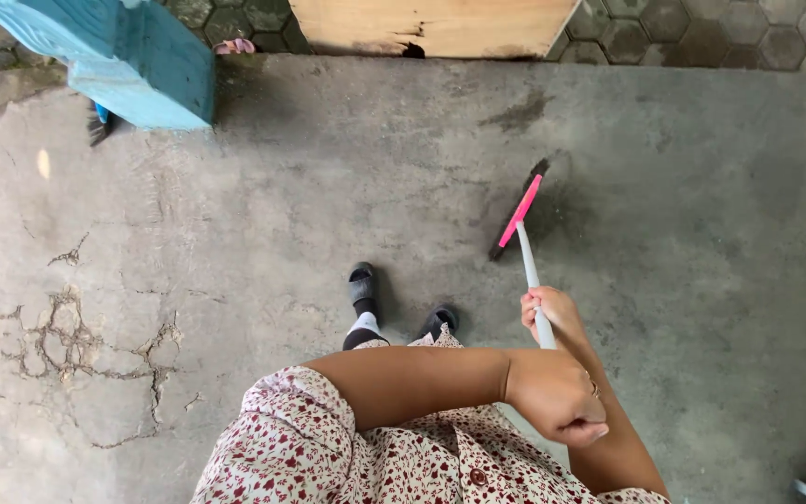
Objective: The person sweeps a concrete floor with a pink-handled broom, moving systematically across the area and around obstacles such as a wooden box and a parked motorcycle. The camera follows the sweeping motion from a first-person perspective.
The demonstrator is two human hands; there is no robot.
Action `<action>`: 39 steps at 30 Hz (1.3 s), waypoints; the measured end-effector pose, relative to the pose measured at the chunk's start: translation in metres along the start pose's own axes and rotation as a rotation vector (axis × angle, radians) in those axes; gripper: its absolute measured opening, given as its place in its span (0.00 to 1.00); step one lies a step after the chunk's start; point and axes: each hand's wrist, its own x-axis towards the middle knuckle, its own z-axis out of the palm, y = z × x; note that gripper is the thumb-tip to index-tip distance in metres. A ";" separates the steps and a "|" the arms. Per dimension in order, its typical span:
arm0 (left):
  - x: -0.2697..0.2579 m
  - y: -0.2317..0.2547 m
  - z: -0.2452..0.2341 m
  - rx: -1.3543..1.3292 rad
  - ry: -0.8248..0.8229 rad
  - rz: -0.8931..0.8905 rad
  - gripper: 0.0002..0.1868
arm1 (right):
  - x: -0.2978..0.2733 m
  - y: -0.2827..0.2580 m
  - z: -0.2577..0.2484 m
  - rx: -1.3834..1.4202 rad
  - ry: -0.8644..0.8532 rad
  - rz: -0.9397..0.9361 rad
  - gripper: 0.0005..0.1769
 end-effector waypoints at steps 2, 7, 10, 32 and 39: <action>-0.005 0.014 -0.021 0.006 -0.017 -0.003 0.20 | 0.008 0.004 0.017 -0.024 -0.079 -0.008 0.05; -0.022 0.026 -0.069 0.044 -0.086 -0.019 0.22 | 0.007 0.020 0.103 -0.019 -0.259 0.102 0.03; -0.046 0.028 -0.107 0.115 -0.205 -0.191 0.24 | 0.030 0.050 0.164 -0.008 -0.390 0.240 0.05; -0.141 -0.015 -0.215 0.070 -0.087 -0.097 0.23 | 0.124 0.060 0.212 0.031 -0.117 0.087 0.01; -0.139 0.013 -0.262 0.094 0.007 -0.060 0.21 | 0.036 0.024 0.282 0.002 -0.091 -0.037 0.03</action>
